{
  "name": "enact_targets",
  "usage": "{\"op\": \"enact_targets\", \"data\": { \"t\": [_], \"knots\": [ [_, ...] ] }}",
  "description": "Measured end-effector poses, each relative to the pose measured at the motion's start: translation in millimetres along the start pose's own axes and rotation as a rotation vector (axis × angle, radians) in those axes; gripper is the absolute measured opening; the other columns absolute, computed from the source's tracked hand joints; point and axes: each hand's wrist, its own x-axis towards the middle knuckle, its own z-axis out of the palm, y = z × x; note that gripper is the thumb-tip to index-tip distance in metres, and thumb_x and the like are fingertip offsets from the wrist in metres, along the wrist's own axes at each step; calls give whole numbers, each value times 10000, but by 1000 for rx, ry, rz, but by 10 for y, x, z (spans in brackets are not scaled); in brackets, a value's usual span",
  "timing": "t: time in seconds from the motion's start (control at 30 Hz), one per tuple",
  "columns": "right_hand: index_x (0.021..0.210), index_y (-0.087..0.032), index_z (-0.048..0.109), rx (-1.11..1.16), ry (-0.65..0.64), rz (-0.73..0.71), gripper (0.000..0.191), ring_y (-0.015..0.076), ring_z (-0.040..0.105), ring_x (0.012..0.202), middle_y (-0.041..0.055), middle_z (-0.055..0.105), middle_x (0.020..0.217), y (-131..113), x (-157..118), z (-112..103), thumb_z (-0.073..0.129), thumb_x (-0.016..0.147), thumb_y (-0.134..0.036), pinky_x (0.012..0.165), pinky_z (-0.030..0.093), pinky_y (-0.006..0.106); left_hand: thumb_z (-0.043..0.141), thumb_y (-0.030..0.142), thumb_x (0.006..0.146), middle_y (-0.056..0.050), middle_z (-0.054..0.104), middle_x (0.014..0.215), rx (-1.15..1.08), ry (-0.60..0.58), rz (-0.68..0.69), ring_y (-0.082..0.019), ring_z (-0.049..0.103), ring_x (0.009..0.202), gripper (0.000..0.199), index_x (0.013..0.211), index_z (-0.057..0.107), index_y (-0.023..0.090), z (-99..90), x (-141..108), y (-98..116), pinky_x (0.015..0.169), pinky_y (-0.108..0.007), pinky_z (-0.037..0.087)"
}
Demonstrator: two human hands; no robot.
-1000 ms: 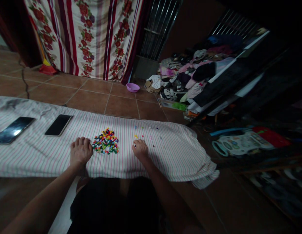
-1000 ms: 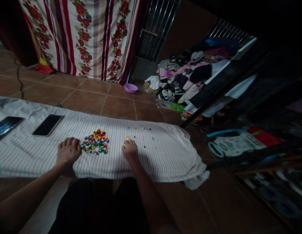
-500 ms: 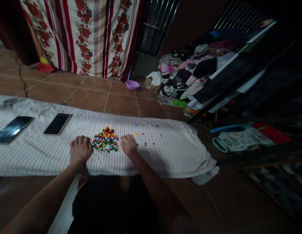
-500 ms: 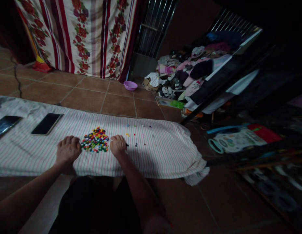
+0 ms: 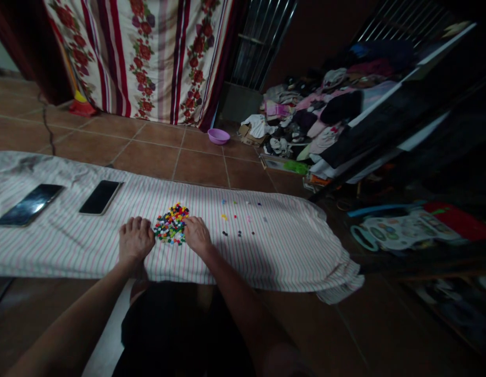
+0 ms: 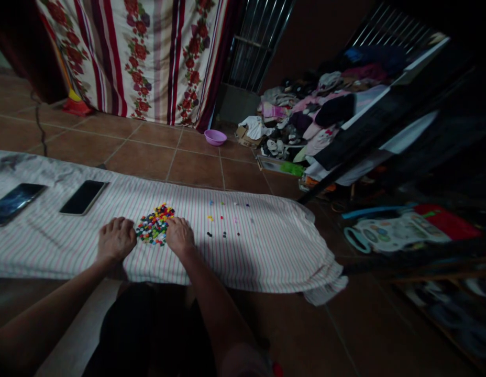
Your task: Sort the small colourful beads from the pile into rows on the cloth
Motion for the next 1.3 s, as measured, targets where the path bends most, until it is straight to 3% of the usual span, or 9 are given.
{"op": "enact_targets", "data": {
  "t": [0.37, 0.8, 1.0, 1.3],
  "knots": [
    [1154, -227, 678, 16, 49, 2, 380, 186, 582, 1060, 70, 665, 1143, 147, 86, 164, 453, 888, -78, 944, 456, 316, 411, 262, 886, -154, 584, 1187, -80, 10, -16, -315, 437, 1211, 280, 1066, 607, 176, 46, 1, -18, 976, -476, 311],
    [930, -202, 651, -1, -2, -23, 192, 177, 559, 1017, 57, 646, 1015, 131, 132, 118, 504, 870, -94, 945, 415, 296, 382, 266, 907, -154, 590, 1161, -65, 38, 4, -314, 453, 1195, 275, 1042, 599, 164, 41, -1, -21, 969, -464, 316],
    [939, -225, 659, -19, -21, 1, 141, 177, 566, 995, 38, 648, 1032, 90, 166, 85, 559, 875, -149, 915, 426, 297, 387, 272, 901, -151, 589, 1158, -75, 29, -3, -313, 447, 1195, 275, 1041, 602, 171, 43, -2, -19, 969, -464, 314],
    [1011, -267, 707, -66, -89, -1, 221, 178, 580, 999, 36, 654, 1095, 13, 210, 5, 558, 890, -156, 891, 439, 286, 387, 265, 903, -144, 589, 1146, -75, 35, -4, -308, 461, 1180, 264, 1031, 599, 176, 55, 2, -23, 959, -453, 315]
  ]
}}
